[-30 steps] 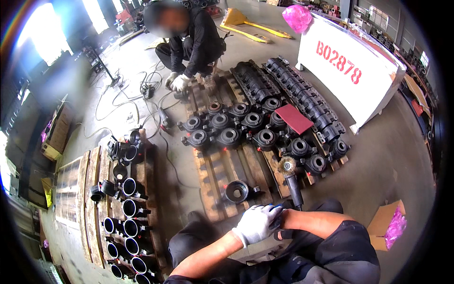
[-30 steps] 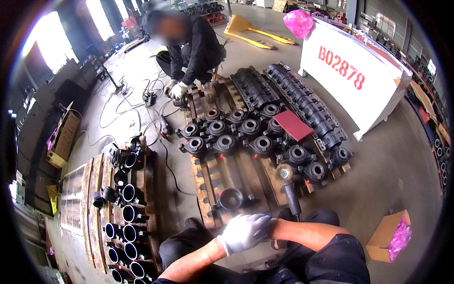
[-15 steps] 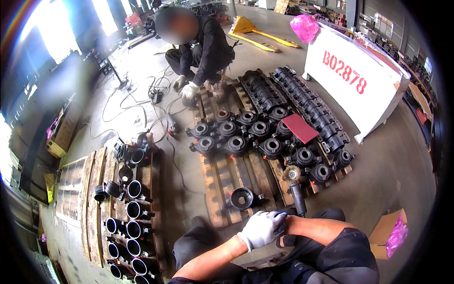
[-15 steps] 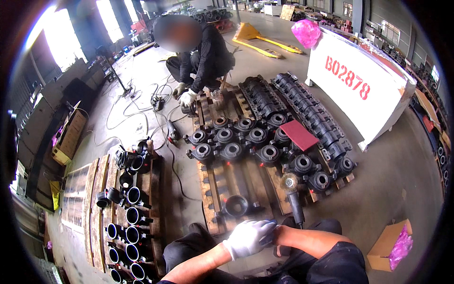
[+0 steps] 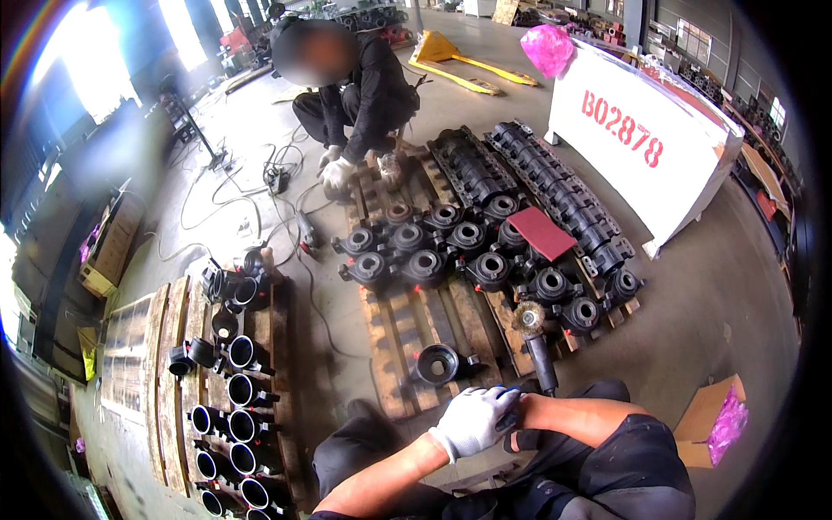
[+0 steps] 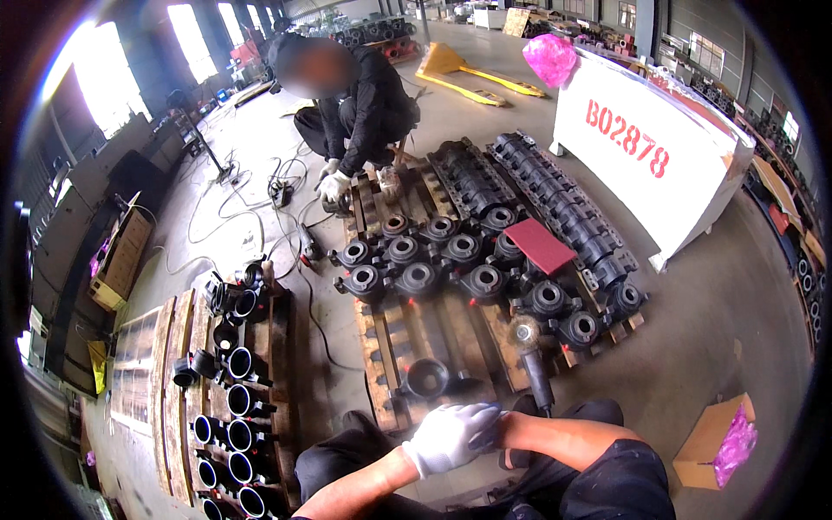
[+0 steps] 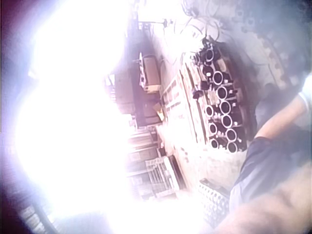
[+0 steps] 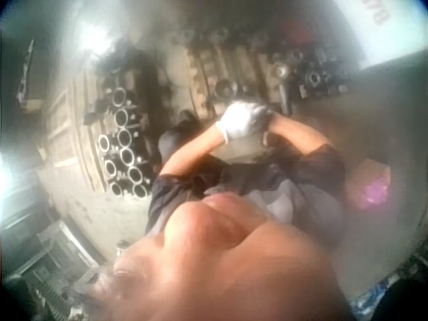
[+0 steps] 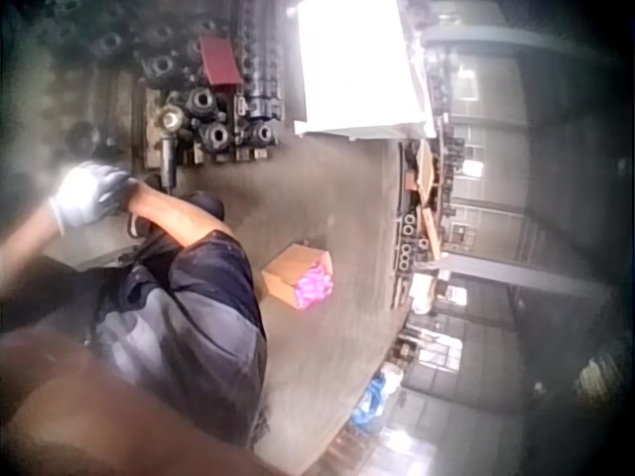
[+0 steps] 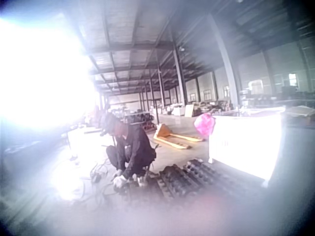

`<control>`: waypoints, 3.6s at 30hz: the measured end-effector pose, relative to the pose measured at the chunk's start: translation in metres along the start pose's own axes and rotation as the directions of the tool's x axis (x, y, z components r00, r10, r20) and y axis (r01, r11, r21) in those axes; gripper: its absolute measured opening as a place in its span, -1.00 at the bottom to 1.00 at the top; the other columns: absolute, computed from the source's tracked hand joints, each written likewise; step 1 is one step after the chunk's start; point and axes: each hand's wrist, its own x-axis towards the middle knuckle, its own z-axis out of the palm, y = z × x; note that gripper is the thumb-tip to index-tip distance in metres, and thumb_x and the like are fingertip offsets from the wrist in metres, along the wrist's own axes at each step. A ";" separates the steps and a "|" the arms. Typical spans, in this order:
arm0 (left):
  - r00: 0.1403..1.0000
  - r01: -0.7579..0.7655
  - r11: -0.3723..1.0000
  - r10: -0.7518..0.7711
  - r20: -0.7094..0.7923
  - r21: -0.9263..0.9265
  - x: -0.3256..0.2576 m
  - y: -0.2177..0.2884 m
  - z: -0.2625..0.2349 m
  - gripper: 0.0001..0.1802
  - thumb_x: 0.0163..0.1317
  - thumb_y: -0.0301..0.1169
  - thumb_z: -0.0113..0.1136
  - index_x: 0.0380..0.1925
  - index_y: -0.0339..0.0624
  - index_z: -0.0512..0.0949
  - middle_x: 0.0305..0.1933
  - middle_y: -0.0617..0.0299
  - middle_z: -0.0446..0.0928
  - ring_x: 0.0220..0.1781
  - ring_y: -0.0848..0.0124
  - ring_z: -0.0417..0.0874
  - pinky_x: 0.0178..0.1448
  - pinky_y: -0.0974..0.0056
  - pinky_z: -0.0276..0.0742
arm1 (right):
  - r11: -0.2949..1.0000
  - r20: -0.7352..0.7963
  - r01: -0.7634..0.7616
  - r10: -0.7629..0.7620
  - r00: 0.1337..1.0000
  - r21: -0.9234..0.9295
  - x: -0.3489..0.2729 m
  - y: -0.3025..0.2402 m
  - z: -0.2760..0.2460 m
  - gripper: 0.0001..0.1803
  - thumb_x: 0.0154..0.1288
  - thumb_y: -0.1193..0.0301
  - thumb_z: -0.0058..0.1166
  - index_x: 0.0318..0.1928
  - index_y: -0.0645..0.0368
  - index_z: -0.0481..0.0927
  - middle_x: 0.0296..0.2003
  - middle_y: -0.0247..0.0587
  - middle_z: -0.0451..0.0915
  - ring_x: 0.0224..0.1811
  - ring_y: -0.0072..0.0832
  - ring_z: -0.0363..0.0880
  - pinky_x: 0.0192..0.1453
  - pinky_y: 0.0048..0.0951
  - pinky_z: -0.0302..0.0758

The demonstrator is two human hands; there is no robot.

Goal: The person uses an angle grinder to smooth and finish metal housings placed on wooden pallets. The person picks up metal parts, grinds the exterior and interior surfaces, and puts them back down on the pallet.

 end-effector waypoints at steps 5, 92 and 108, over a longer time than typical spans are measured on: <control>0.999 0.022 0.999 -0.021 0.041 -0.026 0.003 -0.002 0.002 -0.50 0.20 -0.28 0.33 0.15 -0.15 0.57 0.05 -0.02 0.65 -0.03 -0.01 0.71 0.03 0.04 0.63 | 1.000 -0.003 -0.003 0.003 1.000 -0.001 -0.002 0.002 0.002 -0.53 0.24 0.20 0.13 0.16 0.00 0.57 0.04 -0.09 0.60 0.12 -0.10 0.53 0.22 -0.16 0.43; 0.988 -0.153 0.988 0.153 0.012 -0.026 0.014 0.018 0.000 -0.48 0.21 -0.24 0.25 0.13 -0.27 0.53 -0.05 -0.06 0.61 -0.09 0.04 0.67 0.10 0.03 0.53 | 0.775 -0.588 -0.611 0.572 0.572 0.160 0.022 0.088 -0.040 -0.40 0.25 0.00 0.23 0.15 0.10 0.51 -0.05 0.08 0.70 0.03 0.02 0.66 0.12 -0.08 0.58; 0.998 -0.014 0.995 0.020 0.065 -0.100 0.017 -0.003 -0.009 -0.37 0.14 -0.19 0.34 0.15 -0.37 0.51 -0.13 -0.04 0.60 -0.12 0.02 0.67 0.08 0.01 0.55 | 0.305 -0.306 -0.728 0.942 0.136 0.615 0.096 0.226 0.036 0.18 -0.09 0.06 0.55 0.50 0.07 0.15 0.30 0.10 0.50 0.27 -0.03 0.56 0.32 -0.07 0.52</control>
